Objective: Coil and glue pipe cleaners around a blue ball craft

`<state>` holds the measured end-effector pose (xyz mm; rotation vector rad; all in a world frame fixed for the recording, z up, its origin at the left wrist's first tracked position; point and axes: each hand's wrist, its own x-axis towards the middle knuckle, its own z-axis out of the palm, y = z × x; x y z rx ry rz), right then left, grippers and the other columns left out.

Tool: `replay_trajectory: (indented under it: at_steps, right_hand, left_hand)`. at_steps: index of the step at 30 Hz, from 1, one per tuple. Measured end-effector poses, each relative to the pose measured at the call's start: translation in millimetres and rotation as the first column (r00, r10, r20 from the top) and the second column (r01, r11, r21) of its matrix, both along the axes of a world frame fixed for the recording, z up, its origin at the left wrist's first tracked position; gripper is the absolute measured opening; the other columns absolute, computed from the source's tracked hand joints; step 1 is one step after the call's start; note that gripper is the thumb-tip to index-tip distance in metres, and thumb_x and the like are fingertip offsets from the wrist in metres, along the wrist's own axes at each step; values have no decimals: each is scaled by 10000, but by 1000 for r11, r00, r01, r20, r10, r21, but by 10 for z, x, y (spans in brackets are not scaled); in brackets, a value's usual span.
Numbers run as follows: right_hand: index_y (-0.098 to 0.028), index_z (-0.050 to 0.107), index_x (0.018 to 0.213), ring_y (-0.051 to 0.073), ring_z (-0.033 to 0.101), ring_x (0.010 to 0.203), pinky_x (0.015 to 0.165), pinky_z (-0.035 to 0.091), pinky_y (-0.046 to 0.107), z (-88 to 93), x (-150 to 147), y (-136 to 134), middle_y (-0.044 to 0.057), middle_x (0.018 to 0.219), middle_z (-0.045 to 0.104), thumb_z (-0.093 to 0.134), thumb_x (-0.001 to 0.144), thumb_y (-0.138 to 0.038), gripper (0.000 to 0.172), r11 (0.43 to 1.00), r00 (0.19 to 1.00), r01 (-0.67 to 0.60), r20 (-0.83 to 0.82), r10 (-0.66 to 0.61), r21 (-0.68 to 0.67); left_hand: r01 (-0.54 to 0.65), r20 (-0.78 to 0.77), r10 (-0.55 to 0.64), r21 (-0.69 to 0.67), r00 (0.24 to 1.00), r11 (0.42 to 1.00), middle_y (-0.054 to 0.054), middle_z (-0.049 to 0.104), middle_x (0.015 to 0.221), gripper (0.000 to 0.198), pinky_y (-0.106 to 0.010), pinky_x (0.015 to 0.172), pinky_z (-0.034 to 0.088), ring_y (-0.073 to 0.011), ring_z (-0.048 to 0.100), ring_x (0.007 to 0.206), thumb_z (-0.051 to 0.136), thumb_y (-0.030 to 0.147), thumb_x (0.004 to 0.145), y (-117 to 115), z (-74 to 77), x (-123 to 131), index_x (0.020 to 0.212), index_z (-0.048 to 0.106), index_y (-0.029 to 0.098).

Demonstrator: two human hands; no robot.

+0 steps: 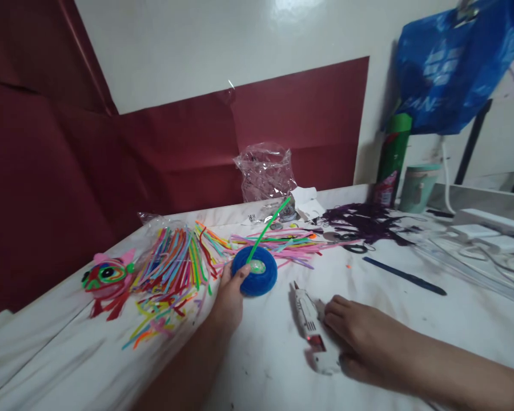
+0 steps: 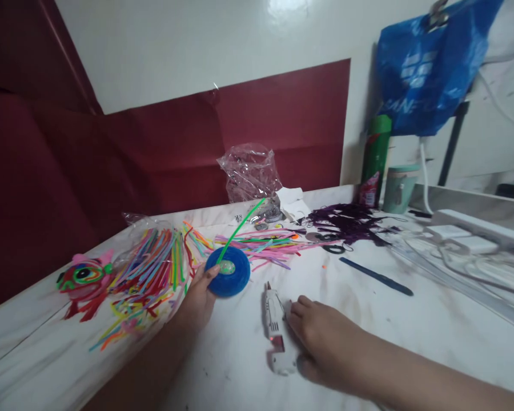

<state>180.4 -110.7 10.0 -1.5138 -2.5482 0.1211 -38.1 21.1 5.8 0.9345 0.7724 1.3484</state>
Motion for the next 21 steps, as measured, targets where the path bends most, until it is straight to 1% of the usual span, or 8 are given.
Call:
replay_trajectory:
  at_steps: [3,6,9,11,13,15,18,21]
  right_hand:
    - [-133,633,879,291,591,837,762,522,423,10,46,-27,147,890,647,528,633,-100,270,997,997,17,-71,-12,77]
    - [-174,592,928,257,611,775,678,537,371,120,106,-96,122,881,644,527,700,-137,240,990,959,63,-282,-25,127]
    - [-245,564,872,229,628,725,620,538,317,231,127,-172,62,788,647,504,807,-222,91,987,843,83,-537,3,135]
    - [-261,566,816,229,647,745,617,544,300,264,117,-210,42,735,641,485,855,-274,92,988,764,95,-645,4,120]
    - [-258,601,824,233,665,780,631,558,295,265,104,-228,41,752,665,505,866,-307,116,992,725,90,-689,-4,89]
    - [-244,639,869,232,678,796,646,571,292,253,100,-227,50,813,701,526,866,-316,134,996,717,57,-697,8,70]
    - [-222,652,915,219,687,780,666,582,284,247,109,-211,67,862,724,503,884,-306,173,998,707,22,-707,29,63]
    - [-211,643,915,199,684,724,662,584,273,266,107,-201,66,840,723,492,891,-293,174,999,695,18,-719,20,45]
  left_hand:
    - [-54,-11,54,3,998,999,-37,677,955,515,-304,753,501,-191,638,853,788,338,598,1,-2,-6,1038,570,183]
    - [-64,-53,65,27,996,998,-52,667,1012,532,-307,805,487,-192,635,904,786,348,617,-9,1,-2,1068,556,184]
    - [-64,-80,67,40,995,997,-53,659,1057,594,-321,852,479,-196,634,949,791,359,633,-39,-1,25,1141,523,206]
    - [-57,-89,63,59,994,997,-54,655,1097,638,-326,881,476,-205,630,993,801,358,629,-74,-5,55,1179,507,224]
    - [-34,-114,44,85,993,996,-70,642,1154,682,-334,906,473,-222,618,1046,806,345,629,-118,-7,88,1223,491,230]
    - [-16,-140,29,94,990,995,-87,628,1193,737,-344,910,478,-238,610,1072,809,318,622,-161,-2,121,1268,465,228]
    - [-23,-161,33,61,986,998,-84,638,1174,819,-349,885,491,-250,625,1044,827,268,573,-213,17,162,1296,444,239]
    - [-21,-164,29,50,986,999,-81,653,1145,851,-351,864,497,-261,635,1018,837,244,529,-253,39,192,1288,453,237]
